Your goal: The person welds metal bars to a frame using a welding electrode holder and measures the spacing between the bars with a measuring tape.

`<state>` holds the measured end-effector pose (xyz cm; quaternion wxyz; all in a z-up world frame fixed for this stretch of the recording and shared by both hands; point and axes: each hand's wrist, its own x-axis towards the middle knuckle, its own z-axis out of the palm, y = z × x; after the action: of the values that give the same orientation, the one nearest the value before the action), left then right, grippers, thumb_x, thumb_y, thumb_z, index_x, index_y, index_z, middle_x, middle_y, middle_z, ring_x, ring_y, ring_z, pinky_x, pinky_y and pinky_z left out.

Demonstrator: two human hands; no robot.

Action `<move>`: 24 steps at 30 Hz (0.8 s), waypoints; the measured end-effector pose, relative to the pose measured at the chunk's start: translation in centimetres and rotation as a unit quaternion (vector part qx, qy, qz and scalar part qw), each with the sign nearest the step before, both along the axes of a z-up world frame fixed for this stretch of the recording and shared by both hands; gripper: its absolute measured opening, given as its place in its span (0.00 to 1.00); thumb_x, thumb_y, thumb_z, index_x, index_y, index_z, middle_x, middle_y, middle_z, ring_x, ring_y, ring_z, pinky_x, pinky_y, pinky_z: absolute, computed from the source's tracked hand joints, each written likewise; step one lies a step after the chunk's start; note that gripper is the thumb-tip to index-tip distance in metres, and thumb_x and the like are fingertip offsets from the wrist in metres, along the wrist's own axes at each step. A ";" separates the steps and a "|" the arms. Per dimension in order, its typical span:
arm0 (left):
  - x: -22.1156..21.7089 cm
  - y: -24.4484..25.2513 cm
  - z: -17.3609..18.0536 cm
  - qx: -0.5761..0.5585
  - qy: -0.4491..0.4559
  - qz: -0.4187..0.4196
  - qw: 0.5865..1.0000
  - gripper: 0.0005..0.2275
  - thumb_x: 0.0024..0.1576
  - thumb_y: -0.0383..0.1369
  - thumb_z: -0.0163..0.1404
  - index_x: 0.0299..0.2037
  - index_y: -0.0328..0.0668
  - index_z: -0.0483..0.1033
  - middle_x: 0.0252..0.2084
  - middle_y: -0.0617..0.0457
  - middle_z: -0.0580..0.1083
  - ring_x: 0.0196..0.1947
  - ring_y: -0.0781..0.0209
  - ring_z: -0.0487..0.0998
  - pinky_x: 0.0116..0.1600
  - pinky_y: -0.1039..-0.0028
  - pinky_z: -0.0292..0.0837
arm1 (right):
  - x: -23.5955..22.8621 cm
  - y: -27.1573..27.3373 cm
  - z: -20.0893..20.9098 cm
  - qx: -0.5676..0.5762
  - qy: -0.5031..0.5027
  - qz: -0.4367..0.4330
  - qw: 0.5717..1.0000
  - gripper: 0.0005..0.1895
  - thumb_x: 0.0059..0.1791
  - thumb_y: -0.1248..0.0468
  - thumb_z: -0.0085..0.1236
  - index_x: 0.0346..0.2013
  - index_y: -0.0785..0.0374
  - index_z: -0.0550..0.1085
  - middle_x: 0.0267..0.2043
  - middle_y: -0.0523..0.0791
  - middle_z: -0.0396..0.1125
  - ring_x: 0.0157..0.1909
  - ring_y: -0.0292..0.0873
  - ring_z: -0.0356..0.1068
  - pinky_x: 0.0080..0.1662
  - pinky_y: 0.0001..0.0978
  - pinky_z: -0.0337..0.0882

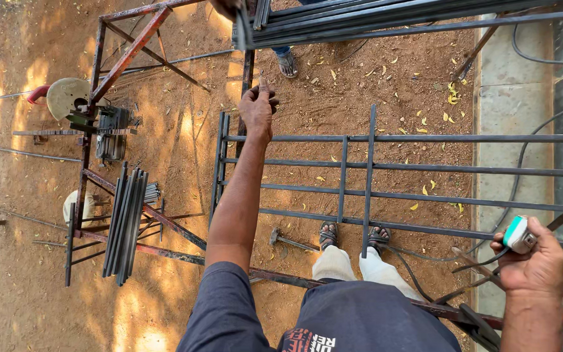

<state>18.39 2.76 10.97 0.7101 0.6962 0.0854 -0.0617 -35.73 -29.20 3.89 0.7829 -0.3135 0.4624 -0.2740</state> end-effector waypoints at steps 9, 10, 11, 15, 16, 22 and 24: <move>1.0 -0.2 0.6 0.023 0.039 0.000 0.999 0.16 0.61 0.43 0.51 0.44 0.34 0.73 0.30 0.50 0.77 0.23 0.68 0.78 0.25 0.78 0.75 | 1.1 1.1 1.8 -0.011 0.012 -0.003 1.000 0.10 0.59 0.59 0.56 0.49 0.63 0.72 0.41 0.47 0.70 0.41 0.48 0.73 0.42 0.42 0.72; 1.3 -0.2 0.6 0.024 0.052 -0.016 0.998 0.16 0.61 0.42 0.50 0.44 0.34 0.74 0.30 0.51 0.78 0.23 0.68 0.79 0.25 0.79 0.76 | 1.2 1.1 1.9 -0.011 0.010 -0.003 1.000 0.10 0.59 0.60 0.56 0.49 0.63 0.72 0.41 0.47 0.70 0.41 0.48 0.73 0.42 0.42 0.72; 1.5 -0.2 0.6 0.047 0.073 -0.021 0.996 0.16 0.62 0.43 0.49 0.43 0.34 0.74 0.29 0.50 0.77 0.21 0.68 0.76 0.23 0.79 0.71 | 1.3 1.1 2.1 -0.008 0.008 -0.001 1.000 0.09 0.59 0.59 0.56 0.48 0.62 0.71 0.41 0.47 0.70 0.41 0.48 0.73 0.42 0.42 0.72; 2.3 0.1 0.6 0.266 0.123 -0.050 0.955 0.21 0.64 0.50 0.44 0.39 0.36 0.75 0.27 0.52 0.74 0.19 0.67 0.67 0.21 0.75 0.57 | 1.5 1.2 2.2 -0.001 0.015 0.006 1.000 0.09 0.60 0.58 0.57 0.45 0.61 0.72 0.41 0.46 0.70 0.40 0.47 0.72 0.41 0.42 0.72; 2.5 0.1 0.7 0.350 0.124 -0.058 0.927 0.23 0.64 0.53 0.42 0.39 0.38 0.77 0.28 0.53 0.73 0.20 0.67 0.66 0.22 0.74 0.55 | 1.5 1.2 2.2 0.000 0.018 0.007 1.000 0.10 0.60 0.58 0.58 0.45 0.61 0.72 0.41 0.46 0.71 0.39 0.47 0.72 0.41 0.42 0.72; 2.2 0.6 1.1 0.577 -0.005 -0.137 0.805 0.29 0.60 0.64 0.47 0.39 0.40 0.72 0.33 0.51 0.71 0.33 0.59 0.71 0.37 0.63 0.67 | 1.6 1.8 2.0 0.017 0.013 0.003 1.000 0.08 0.59 0.58 0.59 0.46 0.57 0.72 0.41 0.44 0.71 0.39 0.46 0.72 0.39 0.41 0.71; 2.3 0.2 0.8 0.588 -0.044 -0.129 0.797 0.26 0.58 0.60 0.49 0.40 0.39 0.70 0.32 0.49 0.72 0.31 0.58 0.72 0.36 0.61 0.71 | 1.8 2.0 1.9 0.017 0.031 0.003 0.999 0.08 0.59 0.58 0.59 0.47 0.57 0.73 0.41 0.43 0.71 0.38 0.45 0.72 0.38 0.40 0.71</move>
<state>20.66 2.92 11.79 0.1526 0.9863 -0.0164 -0.0597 -33.90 -27.18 5.74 0.7740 -0.3104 0.4900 -0.2537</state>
